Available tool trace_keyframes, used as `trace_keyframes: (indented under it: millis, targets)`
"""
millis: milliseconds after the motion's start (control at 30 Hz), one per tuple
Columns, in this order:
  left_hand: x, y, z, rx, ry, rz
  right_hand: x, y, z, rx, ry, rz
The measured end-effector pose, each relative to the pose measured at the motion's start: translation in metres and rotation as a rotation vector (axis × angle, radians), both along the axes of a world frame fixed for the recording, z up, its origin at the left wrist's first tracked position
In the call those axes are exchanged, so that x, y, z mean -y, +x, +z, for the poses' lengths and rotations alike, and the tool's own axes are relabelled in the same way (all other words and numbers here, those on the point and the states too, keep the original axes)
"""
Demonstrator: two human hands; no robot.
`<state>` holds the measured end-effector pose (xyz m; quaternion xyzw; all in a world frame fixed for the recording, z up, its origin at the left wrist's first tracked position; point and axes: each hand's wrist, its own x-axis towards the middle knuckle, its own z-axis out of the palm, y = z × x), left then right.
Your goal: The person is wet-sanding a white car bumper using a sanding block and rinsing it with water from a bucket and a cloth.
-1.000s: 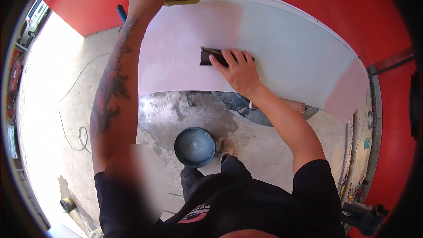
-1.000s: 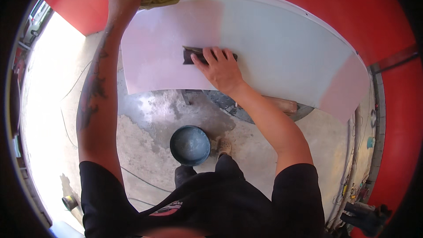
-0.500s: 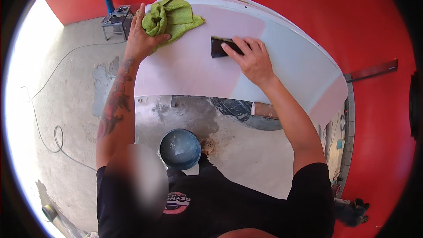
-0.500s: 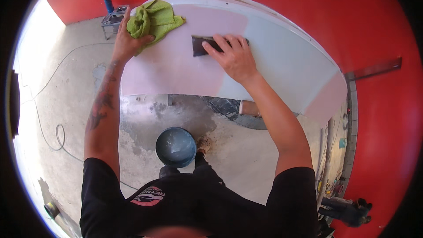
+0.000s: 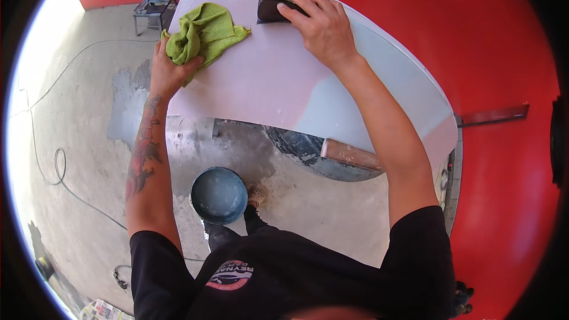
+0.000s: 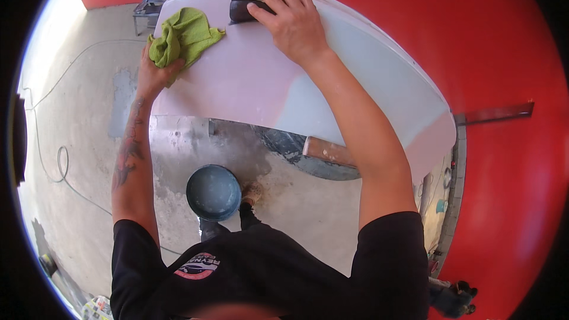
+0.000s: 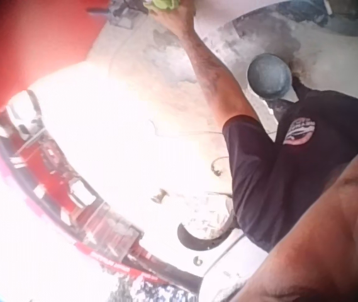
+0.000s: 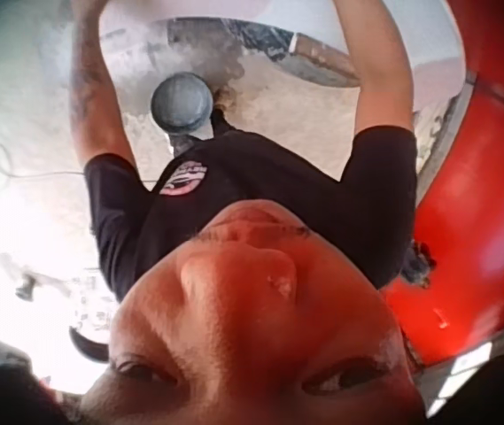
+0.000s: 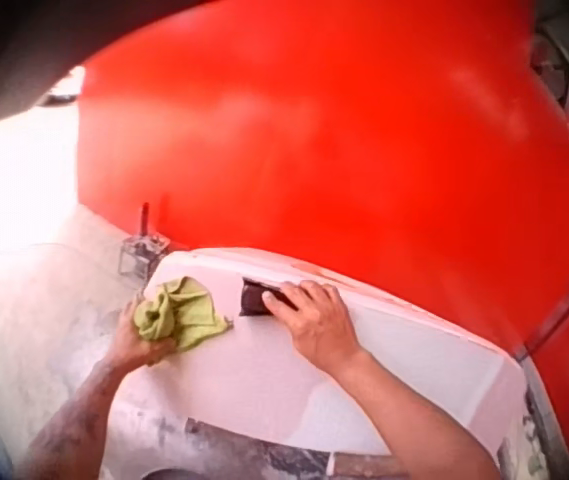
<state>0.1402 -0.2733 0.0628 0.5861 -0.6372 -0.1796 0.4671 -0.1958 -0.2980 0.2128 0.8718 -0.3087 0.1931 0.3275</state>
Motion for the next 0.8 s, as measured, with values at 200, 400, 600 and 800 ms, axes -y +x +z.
trace_keyframes:
  millis: [200,400,600,800]
  targets:
    - [-0.018,0.007,-0.006,-0.057,0.116,0.053,-0.058,-0.05,-0.031,-0.018,0.13,-0.016]
    - [-0.019,0.006,-0.005,-0.036,0.125,0.036,0.015,0.015,0.005,-0.111,0.018,0.027]
    - [-0.05,0.034,-0.035,-0.023,0.182,0.063,-0.035,-0.005,-0.027,-0.101,0.119,0.053]
    - [-0.04,0.009,-0.042,-0.018,0.188,0.099,0.056,0.08,-0.004,-0.081,-0.057,0.089]
